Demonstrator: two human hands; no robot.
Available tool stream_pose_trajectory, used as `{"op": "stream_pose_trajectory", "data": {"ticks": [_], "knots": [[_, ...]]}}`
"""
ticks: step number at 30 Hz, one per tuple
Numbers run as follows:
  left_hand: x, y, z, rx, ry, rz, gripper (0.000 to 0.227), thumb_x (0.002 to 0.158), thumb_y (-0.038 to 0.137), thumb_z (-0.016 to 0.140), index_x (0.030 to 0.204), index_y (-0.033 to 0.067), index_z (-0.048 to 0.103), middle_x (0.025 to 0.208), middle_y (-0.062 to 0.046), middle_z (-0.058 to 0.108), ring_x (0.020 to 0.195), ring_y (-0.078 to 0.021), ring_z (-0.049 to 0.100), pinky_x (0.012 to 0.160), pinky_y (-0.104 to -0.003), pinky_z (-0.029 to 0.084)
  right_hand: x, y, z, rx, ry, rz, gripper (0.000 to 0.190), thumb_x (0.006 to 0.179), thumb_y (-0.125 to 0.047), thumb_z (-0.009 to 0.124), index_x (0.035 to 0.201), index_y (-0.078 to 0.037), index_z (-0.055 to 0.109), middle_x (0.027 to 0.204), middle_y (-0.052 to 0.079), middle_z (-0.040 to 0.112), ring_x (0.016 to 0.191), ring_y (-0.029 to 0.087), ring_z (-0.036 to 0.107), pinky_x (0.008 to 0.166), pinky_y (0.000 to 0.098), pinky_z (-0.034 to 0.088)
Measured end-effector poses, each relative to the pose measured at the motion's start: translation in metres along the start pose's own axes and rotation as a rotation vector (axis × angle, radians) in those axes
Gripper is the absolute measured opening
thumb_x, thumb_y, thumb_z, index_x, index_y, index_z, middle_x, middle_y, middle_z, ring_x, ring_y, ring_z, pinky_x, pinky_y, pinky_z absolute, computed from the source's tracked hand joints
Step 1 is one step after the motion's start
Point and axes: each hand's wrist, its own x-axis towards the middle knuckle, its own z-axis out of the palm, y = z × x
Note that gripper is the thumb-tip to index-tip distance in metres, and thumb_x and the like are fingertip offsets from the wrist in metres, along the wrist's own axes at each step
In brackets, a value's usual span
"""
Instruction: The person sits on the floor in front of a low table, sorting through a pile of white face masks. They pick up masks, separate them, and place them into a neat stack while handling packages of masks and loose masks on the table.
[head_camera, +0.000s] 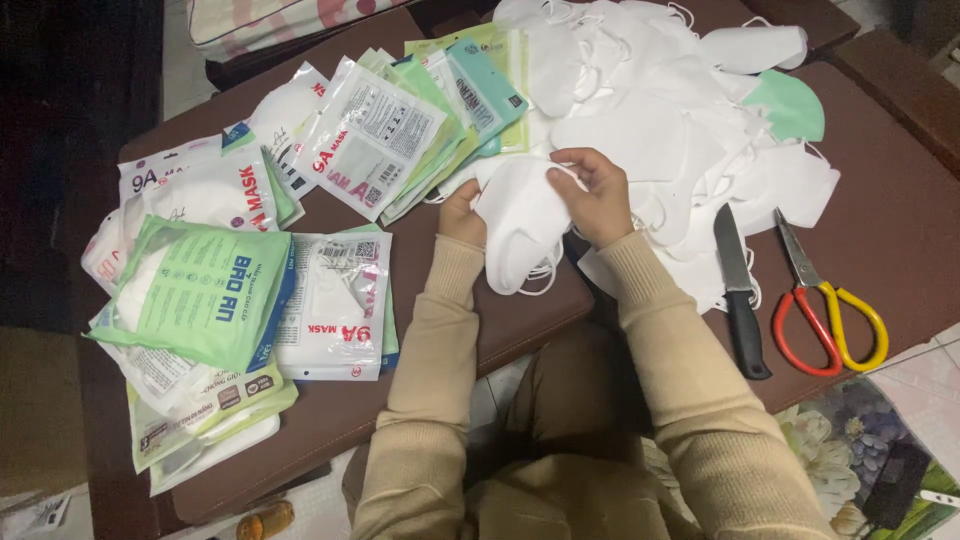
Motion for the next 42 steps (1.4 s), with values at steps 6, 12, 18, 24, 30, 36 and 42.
{"op": "stream_pose_trajectory", "data": {"ticks": [6, 12, 18, 24, 30, 36, 42], "knots": [[0.009, -0.034, -0.011, 0.353, 0.312, 0.203, 0.048, 0.104, 0.024, 0.066, 0.131, -0.0133, 0.054, 0.122, -0.031, 0.059, 0.127, -0.0344, 0.052, 0.121, -0.054, 0.034, -0.005, 0.026, -0.007, -0.039, -0.088, 0.098, 0.045, 0.092, -0.009, 0.08, 0.131, -0.003, 0.06, 0.077, 0.012, 0.068, 0.048, 0.014, 0.062, 0.036, 0.0218, 0.053], [0.024, -0.058, -0.028, 0.515, 0.386, 0.185, 0.03, 0.11, 0.026, 0.051, 0.131, 0.0064, 0.058, 0.119, -0.013, 0.064, 0.122, -0.0259, 0.06, 0.114, -0.045, 0.043, -0.017, -0.032, 0.004, -0.069, 0.007, 0.043, 0.025, 0.096, -0.005, 0.075, 0.119, -0.007, 0.066, 0.069, 0.002, 0.06, 0.045, 0.006, 0.053, 0.032, 0.0188, 0.043], [-0.017, 0.05, 0.014, 0.407, 0.268, 0.335, 0.054, 0.112, 0.01, 0.048, 0.162, 0.011, 0.027, 0.167, -0.016, 0.03, 0.157, -0.0309, 0.023, 0.133, -0.047, 0.016, -0.007, -0.036, -0.023, 0.466, 0.097, 0.102, 0.014, 0.107, -0.011, 0.068, 0.116, -0.011, 0.058, 0.069, 0.001, 0.051, 0.043, 0.007, 0.042, 0.034, 0.0184, 0.039], [-0.014, 0.038, 0.013, 0.012, 0.031, 0.261, 0.033, 0.112, 0.018, 0.052, 0.139, 0.0041, 0.063, 0.145, -0.015, 0.06, 0.14, -0.0213, 0.048, 0.124, -0.042, 0.033, -0.009, -0.022, -0.006, 0.328, 0.183, 0.107, 0.013, 0.106, -0.012, 0.068, 0.114, -0.008, 0.059, 0.067, 0.003, 0.056, 0.041, 0.009, 0.047, 0.033, 0.0225, 0.042], [-0.022, 0.05, 0.017, -0.076, 0.125, 0.152, 0.039, 0.097, 0.008, 0.074, 0.134, 0.001, 0.063, 0.123, -0.015, 0.068, 0.109, -0.0196, 0.064, 0.099, -0.04, 0.059, -0.023, -0.029, 0.021, 0.158, 0.143, 0.111, 0.019, 0.103, -0.016, 0.07, 0.119, -0.007, 0.064, 0.09, 0.006, 0.067, 0.056, 0.013, 0.064, 0.041, 0.0237, 0.057], [0.014, 0.029, -0.031, -0.364, 0.402, 0.074, 0.043, 0.094, 0.009, 0.077, 0.134, 0.0067, 0.062, 0.112, -0.019, 0.07, 0.092, -0.0266, 0.074, 0.082, -0.041, 0.066, -0.014, 0.041, 0.003, -0.557, 0.036, 0.168, 0.073, 0.089, -0.065, 0.083, 0.138, -0.015, 0.062, 0.123, 0.019, 0.07, 0.099, 0.03, 0.074, 0.08, 0.0404, 0.062], [0.031, -0.013, -0.022, -0.238, 0.577, -0.091, 0.053, 0.088, 0.006, 0.08, 0.136, 0.0037, 0.057, 0.107, -0.019, 0.064, 0.083, -0.0271, 0.07, 0.075, -0.041, 0.065, -0.025, 0.036, 0.024, -0.565, 0.042, 0.141, 0.082, 0.086, -0.047, 0.084, 0.15, -0.009, 0.051, 0.132, 0.029, 0.064, 0.111, 0.045, 0.069, 0.094, 0.052, 0.059]]}}
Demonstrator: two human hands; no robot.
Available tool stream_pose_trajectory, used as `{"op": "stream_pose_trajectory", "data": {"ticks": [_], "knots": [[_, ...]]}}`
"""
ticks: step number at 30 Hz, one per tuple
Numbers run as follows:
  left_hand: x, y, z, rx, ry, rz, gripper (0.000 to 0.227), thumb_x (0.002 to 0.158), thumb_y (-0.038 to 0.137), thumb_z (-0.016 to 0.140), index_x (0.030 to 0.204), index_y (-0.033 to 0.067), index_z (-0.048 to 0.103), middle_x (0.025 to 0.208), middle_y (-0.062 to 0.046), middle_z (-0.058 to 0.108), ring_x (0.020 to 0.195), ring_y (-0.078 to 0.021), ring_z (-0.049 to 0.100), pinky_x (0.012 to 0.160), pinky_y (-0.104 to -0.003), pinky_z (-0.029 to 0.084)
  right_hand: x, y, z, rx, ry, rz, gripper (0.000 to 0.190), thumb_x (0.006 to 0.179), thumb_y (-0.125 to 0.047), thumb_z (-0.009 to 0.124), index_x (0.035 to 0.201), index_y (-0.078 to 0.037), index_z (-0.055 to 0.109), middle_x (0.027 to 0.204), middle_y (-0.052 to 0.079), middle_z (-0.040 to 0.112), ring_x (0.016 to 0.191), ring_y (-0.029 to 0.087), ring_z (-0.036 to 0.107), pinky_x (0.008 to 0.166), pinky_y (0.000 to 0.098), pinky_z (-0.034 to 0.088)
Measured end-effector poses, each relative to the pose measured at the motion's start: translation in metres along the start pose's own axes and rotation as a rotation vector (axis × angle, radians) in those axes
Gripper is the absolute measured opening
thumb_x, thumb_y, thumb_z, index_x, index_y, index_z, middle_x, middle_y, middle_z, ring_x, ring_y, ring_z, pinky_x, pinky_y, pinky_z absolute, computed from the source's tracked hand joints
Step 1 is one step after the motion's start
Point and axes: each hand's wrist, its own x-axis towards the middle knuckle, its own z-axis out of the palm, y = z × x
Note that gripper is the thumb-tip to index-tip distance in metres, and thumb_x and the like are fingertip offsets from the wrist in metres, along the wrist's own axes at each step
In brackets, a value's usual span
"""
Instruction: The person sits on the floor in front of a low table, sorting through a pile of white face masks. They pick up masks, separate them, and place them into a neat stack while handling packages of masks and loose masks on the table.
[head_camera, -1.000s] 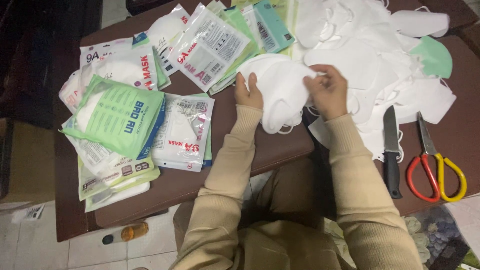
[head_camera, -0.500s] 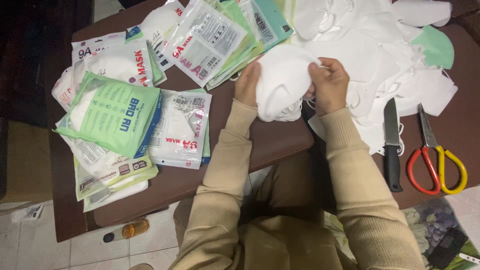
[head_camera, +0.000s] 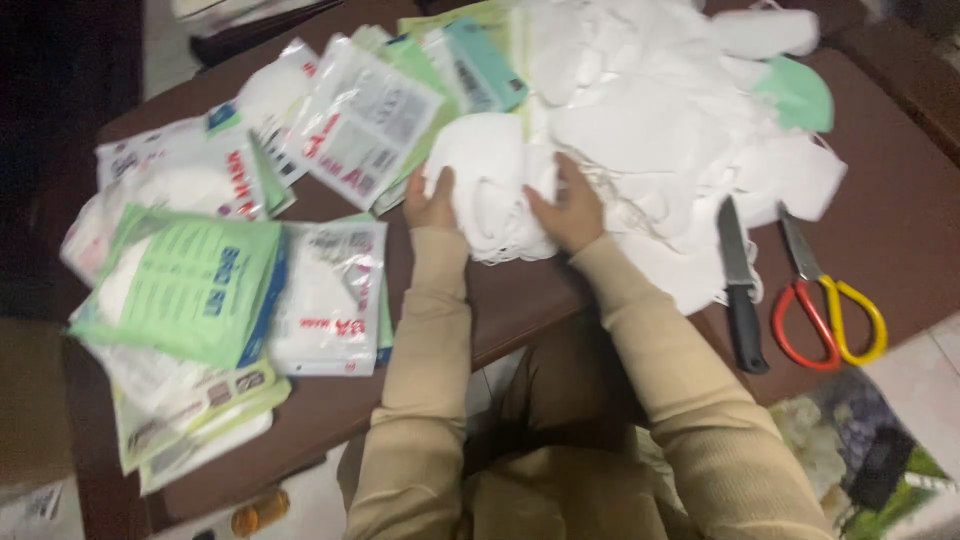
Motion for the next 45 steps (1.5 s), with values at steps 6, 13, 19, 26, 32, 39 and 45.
{"op": "stream_pose_trajectory", "data": {"ticks": [6, 13, 19, 26, 32, 39, 45], "knots": [[0.156, -0.09, -0.089, 0.674, 0.0, -0.033, 0.077, 0.082, 0.044, 0.095, 0.142, 0.0206, 0.053, 0.11, -0.015, 0.072, 0.084, -0.0218, 0.076, 0.07, -0.037, 0.065, -0.008, 0.013, 0.033, 0.328, -0.028, -0.195, 0.098, 0.075, -0.005, 0.074, 0.161, 0.0, 0.027, 0.158, 0.04, 0.031, 0.148, 0.057, 0.03, 0.127, 0.0591, 0.024], [-0.007, 0.017, -0.007, 0.008, -0.302, 0.059, 0.058, 0.103, 0.012, 0.084, 0.148, 0.0188, 0.048, 0.137, -0.025, 0.067, 0.125, -0.044, 0.074, 0.106, -0.061, 0.061, -0.004, -0.028, -0.015, 0.401, 0.078, -0.303, 0.104, 0.077, -0.005, 0.08, 0.166, -0.027, 0.032, 0.164, 0.013, 0.043, 0.155, 0.034, 0.039, 0.134, 0.0439, 0.027], [-0.052, 0.046, -0.001, -0.102, -0.434, 0.084, 0.086, 0.094, -0.003, 0.083, 0.159, 0.0249, 0.034, 0.172, -0.022, 0.037, 0.139, -0.04, 0.065, 0.112, -0.058, 0.065, 0.017, -0.036, -0.111, 0.204, 0.165, -0.187, 0.096, 0.095, -0.003, 0.08, 0.163, -0.034, 0.02, 0.175, 0.01, 0.023, 0.164, 0.043, 0.013, 0.129, 0.064, 0.022], [-0.053, 0.036, 0.009, 0.367, -0.536, 0.195, 0.025, 0.092, 0.01, 0.069, 0.117, 0.0077, 0.072, 0.126, -0.011, 0.069, 0.116, -0.0222, 0.068, 0.104, -0.036, 0.058, 0.034, -0.005, -0.13, -0.496, 0.434, 0.024, 0.066, 0.088, -0.038, 0.08, 0.144, -0.023, 0.049, 0.151, 0.013, 0.045, 0.126, 0.036, 0.049, 0.093, 0.0511, 0.051], [-0.064, 0.043, 0.015, 0.358, -0.51, 0.107, 0.024, 0.09, 0.01, 0.069, 0.113, 0.0087, 0.074, 0.127, -0.015, 0.07, 0.118, -0.0271, 0.069, 0.102, -0.041, 0.062, 0.035, -0.004, -0.132, -0.59, 0.336, 0.039, 0.085, 0.085, -0.033, 0.084, 0.155, -0.023, 0.037, 0.155, 0.006, 0.04, 0.138, 0.032, 0.041, 0.106, 0.0524, 0.041], [-0.05, 0.032, 0.006, 0.41, -0.573, 0.133, 0.026, 0.089, 0.012, 0.069, 0.115, 0.01, 0.073, 0.126, -0.013, 0.07, 0.116, -0.0229, 0.068, 0.103, -0.036, 0.059, 0.036, -0.001, -0.125, -0.579, 0.52, -0.134, 0.014, 0.089, -0.033, 0.07, 0.098, -0.022, 0.071, 0.101, -0.001, 0.06, 0.097, 0.028, 0.051, 0.081, 0.0474, 0.041], [-0.054, 0.035, 0.012, 0.455, -0.463, 0.133, 0.03, 0.082, 0.009, 0.067, 0.112, 0.0092, 0.076, 0.12, -0.009, 0.074, 0.111, -0.0184, 0.07, 0.1, -0.029, 0.059, 0.036, -0.002, -0.123, -0.593, 0.653, -0.258, 0.026, 0.103, -0.039, 0.057, 0.127, -0.035, 0.065, 0.139, 0.003, 0.06, 0.108, 0.029, 0.054, 0.084, 0.0452, 0.042]]}}
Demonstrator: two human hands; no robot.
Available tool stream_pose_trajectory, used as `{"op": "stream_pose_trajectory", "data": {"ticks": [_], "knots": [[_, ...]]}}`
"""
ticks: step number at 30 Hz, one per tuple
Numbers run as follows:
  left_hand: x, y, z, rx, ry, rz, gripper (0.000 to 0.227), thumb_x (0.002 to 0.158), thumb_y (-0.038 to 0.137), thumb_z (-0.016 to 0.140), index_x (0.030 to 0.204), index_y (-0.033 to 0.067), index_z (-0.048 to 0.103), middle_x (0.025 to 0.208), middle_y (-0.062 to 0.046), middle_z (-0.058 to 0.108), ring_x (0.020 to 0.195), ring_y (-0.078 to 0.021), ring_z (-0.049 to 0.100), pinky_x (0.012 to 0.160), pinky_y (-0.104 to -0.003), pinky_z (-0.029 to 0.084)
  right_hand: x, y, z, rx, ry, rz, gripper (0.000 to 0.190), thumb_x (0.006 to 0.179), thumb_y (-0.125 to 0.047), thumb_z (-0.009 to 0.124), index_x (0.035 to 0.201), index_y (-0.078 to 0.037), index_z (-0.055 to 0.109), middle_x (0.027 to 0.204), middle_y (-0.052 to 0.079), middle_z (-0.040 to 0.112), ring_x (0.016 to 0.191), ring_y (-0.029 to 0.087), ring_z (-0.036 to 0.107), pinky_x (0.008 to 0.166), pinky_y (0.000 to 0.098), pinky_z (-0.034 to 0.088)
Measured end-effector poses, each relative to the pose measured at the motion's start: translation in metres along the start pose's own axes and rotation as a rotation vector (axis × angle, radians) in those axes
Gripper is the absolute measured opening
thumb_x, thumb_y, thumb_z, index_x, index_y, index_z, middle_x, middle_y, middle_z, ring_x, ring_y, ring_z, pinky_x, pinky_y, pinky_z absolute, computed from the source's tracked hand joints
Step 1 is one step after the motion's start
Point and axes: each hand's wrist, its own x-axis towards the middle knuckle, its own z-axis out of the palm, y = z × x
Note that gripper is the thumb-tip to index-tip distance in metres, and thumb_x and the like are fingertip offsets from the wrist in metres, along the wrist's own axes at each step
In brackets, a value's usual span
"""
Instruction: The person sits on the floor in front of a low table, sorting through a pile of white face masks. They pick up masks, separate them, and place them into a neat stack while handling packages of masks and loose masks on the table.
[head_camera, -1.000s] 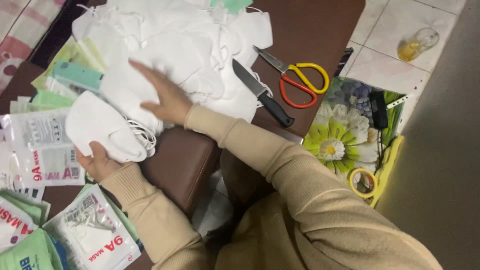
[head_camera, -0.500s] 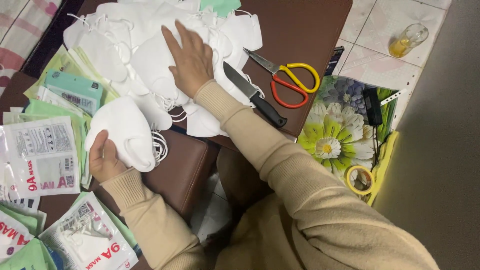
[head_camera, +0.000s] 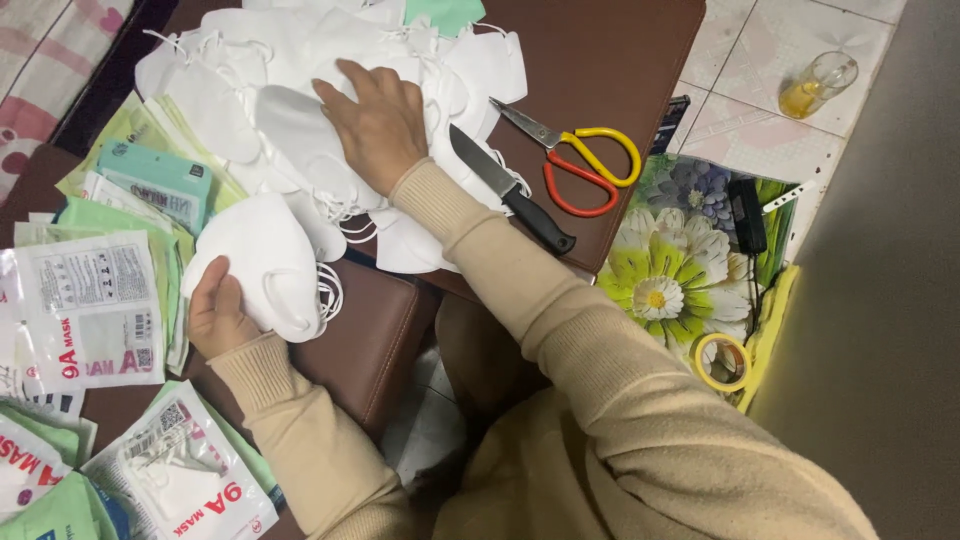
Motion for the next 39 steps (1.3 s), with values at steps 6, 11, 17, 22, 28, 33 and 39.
{"op": "stream_pose_trajectory", "data": {"ticks": [6, 11, 17, 22, 28, 33, 39], "knots": [[-0.015, 0.041, 0.031, -0.121, 0.268, -0.164, 0.028, 0.075, 0.019, 0.083, 0.1, 0.0075, 0.081, 0.105, -0.007, 0.081, 0.097, -0.0162, 0.076, 0.089, -0.029, 0.067, 0.004, -0.044, -0.025, 1.134, -0.144, 0.313, 0.032, 0.104, -0.032, 0.054, 0.123, -0.012, 0.069, 0.103, 0.002, 0.077, 0.088, 0.012, 0.067, 0.081, 0.0282, 0.06], [-0.045, 0.084, 0.05, -0.397, 0.043, -0.305, 0.077, 0.071, 0.056, 0.07, 0.123, -0.0008, 0.065, 0.126, -0.018, 0.07, 0.116, -0.0291, 0.07, 0.099, -0.042, 0.061, -0.031, -0.072, 0.011, 1.095, -0.39, 0.297, 0.04, 0.099, -0.042, 0.055, 0.118, -0.012, 0.072, 0.116, 0.007, 0.078, 0.107, 0.023, 0.073, 0.096, 0.0366, 0.057], [-0.038, 0.058, 0.044, -0.037, -0.049, -0.07, 0.029, 0.099, 0.024, 0.075, 0.121, 0.0069, 0.066, 0.107, -0.007, 0.073, 0.101, -0.0171, 0.077, 0.092, -0.031, 0.068, -0.034, -0.067, 0.006, 0.784, -0.365, 0.104, 0.026, 0.095, -0.033, 0.07, 0.117, -0.018, 0.073, 0.105, 0.016, 0.076, 0.094, 0.041, 0.074, 0.084, 0.0516, 0.061], [-0.006, -0.004, 0.004, -0.253, -0.13, 0.076, 0.047, 0.09, 0.011, 0.078, 0.132, -0.0005, 0.061, 0.131, -0.017, 0.068, 0.119, -0.0299, 0.069, 0.106, -0.05, 0.062, -0.002, -0.02, -0.005, 0.012, -0.292, -0.007, 0.056, 0.094, -0.042, 0.074, 0.142, -0.02, 0.054, 0.151, 0.009, 0.051, 0.138, 0.036, 0.048, 0.109, 0.0533, 0.046], [0.0, -0.013, -0.009, 0.196, -0.108, 0.418, 0.096, 0.102, 0.019, 0.084, 0.166, 0.0146, 0.013, 0.174, -0.011, 0.006, 0.163, -0.022, 0.003, 0.135, -0.046, 0.0, 0.0, 0.0, 0.001, -0.066, -0.324, 0.174, 0.07, 0.084, -0.044, 0.082, 0.142, -0.022, 0.049, 0.123, 0.002, 0.061, 0.116, 0.031, 0.052, 0.093, 0.048, 0.042], [-0.008, -0.001, 0.006, 0.133, -0.064, 0.234, 0.016, 0.09, 0.01, 0.074, 0.106, 0.0078, 0.076, 0.109, -0.006, 0.075, 0.106, -0.0165, 0.07, 0.104, -0.032, 0.057, -0.005, -0.002, 0.011, 0.097, -0.116, 0.085, 0.021, 0.087, -0.026, 0.074, 0.106, -0.026, 0.067, 0.102, -0.002, 0.064, 0.1, 0.029, 0.053, 0.085, 0.0449, 0.041], [0.002, -0.003, 0.001, 0.172, 0.07, 0.08, 0.023, 0.089, 0.01, 0.069, 0.11, 0.0132, 0.078, 0.112, -0.004, 0.076, 0.099, -0.0098, 0.069, 0.091, -0.021, 0.057, 0.007, -0.033, -0.035, 1.017, -0.058, 0.347, 0.038, 0.096, -0.01, 0.071, 0.128, -0.022, 0.055, 0.082, -0.004, 0.048, 0.073, 0.011, 0.044, 0.072, 0.0234, 0.043]]}}
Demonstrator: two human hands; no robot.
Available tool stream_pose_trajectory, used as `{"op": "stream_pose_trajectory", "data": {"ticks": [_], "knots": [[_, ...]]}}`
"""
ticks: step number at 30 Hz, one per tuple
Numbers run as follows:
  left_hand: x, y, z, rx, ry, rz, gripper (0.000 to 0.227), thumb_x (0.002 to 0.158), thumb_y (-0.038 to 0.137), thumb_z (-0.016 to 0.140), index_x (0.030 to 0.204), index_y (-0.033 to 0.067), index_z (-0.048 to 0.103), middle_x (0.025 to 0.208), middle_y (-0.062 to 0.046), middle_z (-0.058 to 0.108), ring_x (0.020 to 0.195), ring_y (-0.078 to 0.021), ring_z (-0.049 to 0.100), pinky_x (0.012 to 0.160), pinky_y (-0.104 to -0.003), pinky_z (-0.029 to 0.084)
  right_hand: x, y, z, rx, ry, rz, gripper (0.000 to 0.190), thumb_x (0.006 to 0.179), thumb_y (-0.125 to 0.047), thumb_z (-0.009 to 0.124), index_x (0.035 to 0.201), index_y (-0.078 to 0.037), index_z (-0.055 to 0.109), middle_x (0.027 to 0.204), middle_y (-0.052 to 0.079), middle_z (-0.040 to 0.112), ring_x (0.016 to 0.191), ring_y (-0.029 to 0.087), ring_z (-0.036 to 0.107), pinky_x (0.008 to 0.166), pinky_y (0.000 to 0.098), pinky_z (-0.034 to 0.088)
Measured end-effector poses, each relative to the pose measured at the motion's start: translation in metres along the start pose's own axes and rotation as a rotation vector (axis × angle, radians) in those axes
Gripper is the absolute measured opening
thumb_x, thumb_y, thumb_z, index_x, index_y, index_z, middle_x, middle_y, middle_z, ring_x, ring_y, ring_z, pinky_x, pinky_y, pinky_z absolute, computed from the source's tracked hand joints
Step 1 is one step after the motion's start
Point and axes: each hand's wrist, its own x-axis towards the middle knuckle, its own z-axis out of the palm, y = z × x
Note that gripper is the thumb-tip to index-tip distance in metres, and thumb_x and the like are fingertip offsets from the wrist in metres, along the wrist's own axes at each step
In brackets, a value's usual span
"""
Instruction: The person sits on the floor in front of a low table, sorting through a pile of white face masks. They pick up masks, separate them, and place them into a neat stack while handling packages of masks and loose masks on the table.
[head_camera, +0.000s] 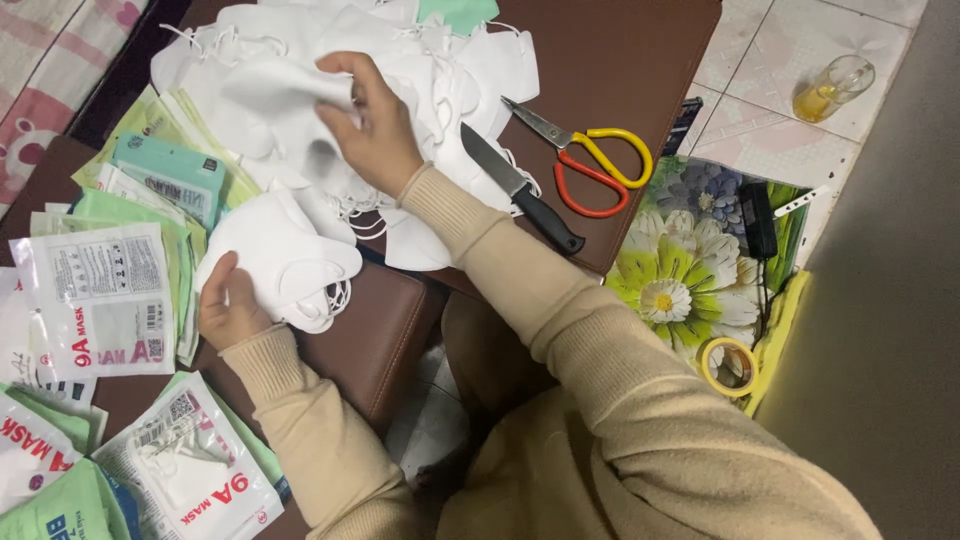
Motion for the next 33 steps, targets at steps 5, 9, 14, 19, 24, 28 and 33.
{"op": "stream_pose_trajectory", "data": {"ticks": [5, 9, 14, 19, 24, 28, 33], "knots": [[-0.019, 0.058, 0.02, -0.442, 0.113, -0.345, 0.052, 0.069, 0.05, 0.075, 0.093, 0.0039, 0.078, 0.115, -0.02, 0.076, 0.106, -0.0318, 0.075, 0.089, -0.047, 0.065, -0.021, -0.012, 0.027, 0.339, -0.243, 0.165, 0.068, 0.089, 0.006, 0.073, 0.147, -0.016, 0.045, 0.156, 0.017, 0.045, 0.128, 0.033, 0.063, 0.109, 0.0425, 0.064], [-0.017, 0.059, 0.019, -0.647, -0.226, -0.336, 0.087, 0.074, 0.055, 0.071, 0.144, 0.0036, 0.057, 0.144, -0.019, 0.065, 0.133, -0.035, 0.065, 0.107, -0.049, 0.06, -0.056, -0.012, 0.049, 0.132, -0.534, 0.259, 0.088, 0.088, -0.004, 0.076, 0.157, -0.028, 0.028, 0.161, 0.016, 0.045, 0.111, 0.029, 0.072, 0.104, 0.0421, 0.064], [-0.021, 0.047, 0.019, -0.247, -0.087, -0.131, 0.019, 0.097, 0.018, 0.073, 0.112, 0.0057, 0.071, 0.093, -0.009, 0.074, 0.081, -0.0155, 0.079, 0.072, -0.025, 0.069, -0.054, 0.021, 0.045, -0.277, -0.42, -0.097, 0.08, 0.095, -0.031, 0.077, 0.16, -0.028, 0.03, 0.13, 0.027, 0.066, 0.12, 0.052, 0.066, 0.106, 0.0608, 0.054], [0.003, -0.012, -0.003, -0.334, -0.125, 0.062, 0.035, 0.093, 0.011, 0.074, 0.126, 0.002, 0.066, 0.123, -0.015, 0.072, 0.11, -0.0263, 0.073, 0.1, -0.042, 0.064, 0.001, 0.018, 0.004, -1.006, -0.245, -0.162, 0.061, 0.099, -0.04, 0.068, 0.15, -0.02, 0.043, 0.145, 0.003, 0.058, 0.125, 0.028, 0.056, 0.095, 0.0416, 0.051], [-0.003, -0.007, -0.01, -0.127, -0.173, 0.328, 0.083, 0.104, 0.011, 0.079, 0.164, 0.0144, 0.022, 0.172, -0.011, 0.011, 0.161, -0.0234, 0.01, 0.134, -0.049, 0.012, 0.012, 0.059, -0.015, -1.158, -0.146, -0.026, 0.078, 0.083, -0.048, 0.082, 0.145, -0.021, 0.044, 0.14, 0.009, 0.058, 0.125, 0.032, 0.049, 0.101, 0.051, 0.039], [-0.001, -0.008, -0.005, -0.228, -0.235, 0.366, 0.068, 0.1, 0.002, 0.077, 0.156, 0.0122, 0.041, 0.162, -0.015, 0.034, 0.145, -0.0321, 0.044, 0.119, -0.052, 0.043, 0.008, 0.054, -0.013, -1.147, -0.075, -0.141, 0.067, 0.08, -0.038, 0.086, 0.136, -0.021, 0.054, 0.133, 0.005, 0.06, 0.121, 0.029, 0.051, 0.105, 0.0494, 0.036], [-0.002, -0.005, -0.001, -0.036, -0.109, 0.185, 0.027, 0.092, 0.021, 0.077, 0.114, 0.0057, 0.074, 0.113, -0.007, 0.075, 0.106, -0.0157, 0.07, 0.1, -0.03, 0.057, 0.009, 0.06, -0.013, -1.092, -0.05, -0.202, 0.044, 0.078, -0.026, 0.082, 0.118, -0.02, 0.063, 0.138, 0.003, 0.058, 0.132, 0.029, 0.043, 0.111, 0.0521, 0.027]]}}
